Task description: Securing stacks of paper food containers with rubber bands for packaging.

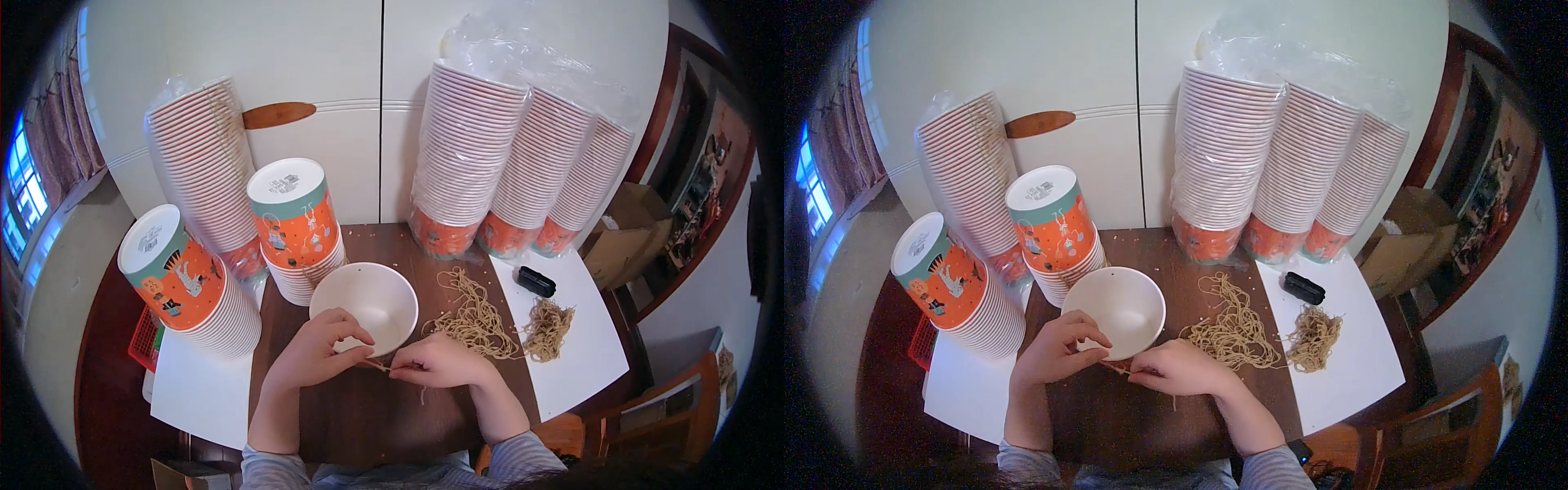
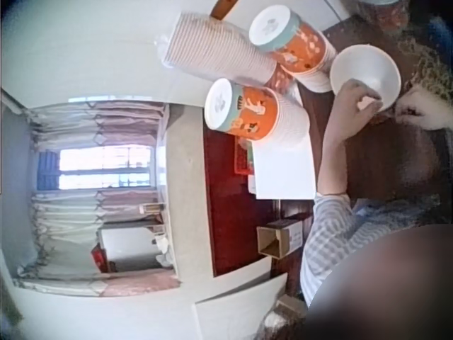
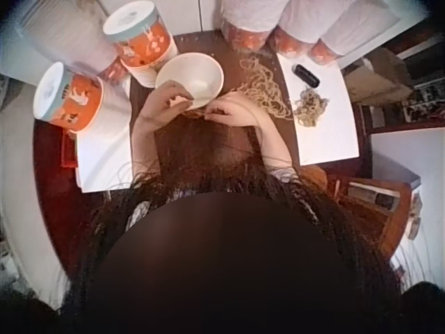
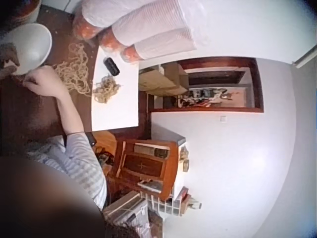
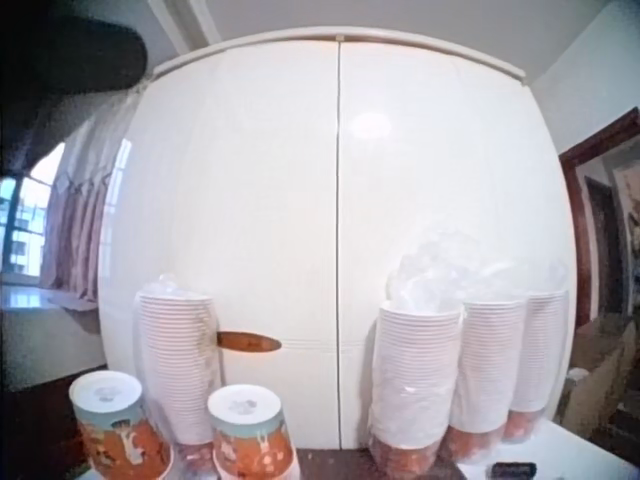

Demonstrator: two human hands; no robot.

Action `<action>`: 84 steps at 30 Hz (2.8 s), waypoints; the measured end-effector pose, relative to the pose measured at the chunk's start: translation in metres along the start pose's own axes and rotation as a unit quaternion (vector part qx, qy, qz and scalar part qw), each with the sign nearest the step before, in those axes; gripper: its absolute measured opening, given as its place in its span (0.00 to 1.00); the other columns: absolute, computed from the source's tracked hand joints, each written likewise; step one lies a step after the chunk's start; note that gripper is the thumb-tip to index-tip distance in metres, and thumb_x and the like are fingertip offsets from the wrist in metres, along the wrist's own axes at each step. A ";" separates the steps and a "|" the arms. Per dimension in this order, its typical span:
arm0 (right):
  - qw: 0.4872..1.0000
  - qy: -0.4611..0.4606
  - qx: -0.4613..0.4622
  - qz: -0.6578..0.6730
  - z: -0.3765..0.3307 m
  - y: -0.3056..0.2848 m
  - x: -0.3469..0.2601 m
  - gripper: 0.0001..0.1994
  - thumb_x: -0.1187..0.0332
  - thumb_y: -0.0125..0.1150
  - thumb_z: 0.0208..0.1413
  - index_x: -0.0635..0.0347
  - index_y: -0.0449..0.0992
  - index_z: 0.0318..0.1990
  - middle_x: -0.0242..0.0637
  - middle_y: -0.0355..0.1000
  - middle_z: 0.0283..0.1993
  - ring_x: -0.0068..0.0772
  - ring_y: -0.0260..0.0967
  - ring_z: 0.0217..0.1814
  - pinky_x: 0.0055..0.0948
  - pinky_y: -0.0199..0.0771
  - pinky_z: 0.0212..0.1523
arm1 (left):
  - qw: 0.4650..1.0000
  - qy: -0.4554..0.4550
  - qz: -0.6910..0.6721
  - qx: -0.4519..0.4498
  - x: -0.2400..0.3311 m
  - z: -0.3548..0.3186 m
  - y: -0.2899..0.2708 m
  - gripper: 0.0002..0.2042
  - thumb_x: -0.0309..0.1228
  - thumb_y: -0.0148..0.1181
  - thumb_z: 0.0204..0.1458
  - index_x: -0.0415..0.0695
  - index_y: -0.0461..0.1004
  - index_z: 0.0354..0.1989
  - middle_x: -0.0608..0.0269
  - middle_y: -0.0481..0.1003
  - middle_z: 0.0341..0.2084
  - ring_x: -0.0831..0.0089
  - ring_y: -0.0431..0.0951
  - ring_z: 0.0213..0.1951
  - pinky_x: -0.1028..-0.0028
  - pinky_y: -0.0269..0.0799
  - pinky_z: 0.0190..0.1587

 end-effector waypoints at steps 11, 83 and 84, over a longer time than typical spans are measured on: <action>0.980 0.025 -0.139 -0.137 0.005 0.035 -0.022 0.09 0.58 0.51 0.48 0.50 0.74 0.27 0.31 0.70 0.24 0.37 0.69 0.25 0.32 0.68 0.24 | 0.979 -0.151 -0.087 0.104 -0.006 -0.069 0.022 0.04 0.24 0.59 0.42 0.38 0.72 0.26 0.64 0.69 0.19 0.82 0.67 0.20 0.82 0.61 0.22; 0.989 -0.086 -0.116 -0.016 -0.039 0.149 0.014 0.10 0.63 0.50 0.42 0.60 0.68 0.20 0.44 0.67 0.19 0.47 0.68 0.24 0.43 0.68 0.25 | 0.736 -0.339 -0.512 0.285 -0.063 -0.055 0.100 0.03 0.22 0.58 0.44 0.37 0.73 0.27 0.67 0.72 0.19 0.85 0.64 0.17 0.86 0.54 0.18; 0.989 -0.085 -0.121 -0.021 -0.038 0.148 0.014 0.10 0.63 0.50 0.42 0.60 0.68 0.21 0.43 0.67 0.19 0.47 0.68 0.24 0.43 0.68 0.25 | 0.734 -0.331 -0.522 0.282 -0.064 -0.055 0.100 0.03 0.22 0.57 0.44 0.37 0.73 0.27 0.67 0.72 0.19 0.85 0.65 0.18 0.86 0.55 0.18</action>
Point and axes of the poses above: each hand's wrist, its own z-axis towards the middle knuckle, its own y-axis out of the palm, x = y × z, the point moved 3 cm from there along z, towards the middle knuckle
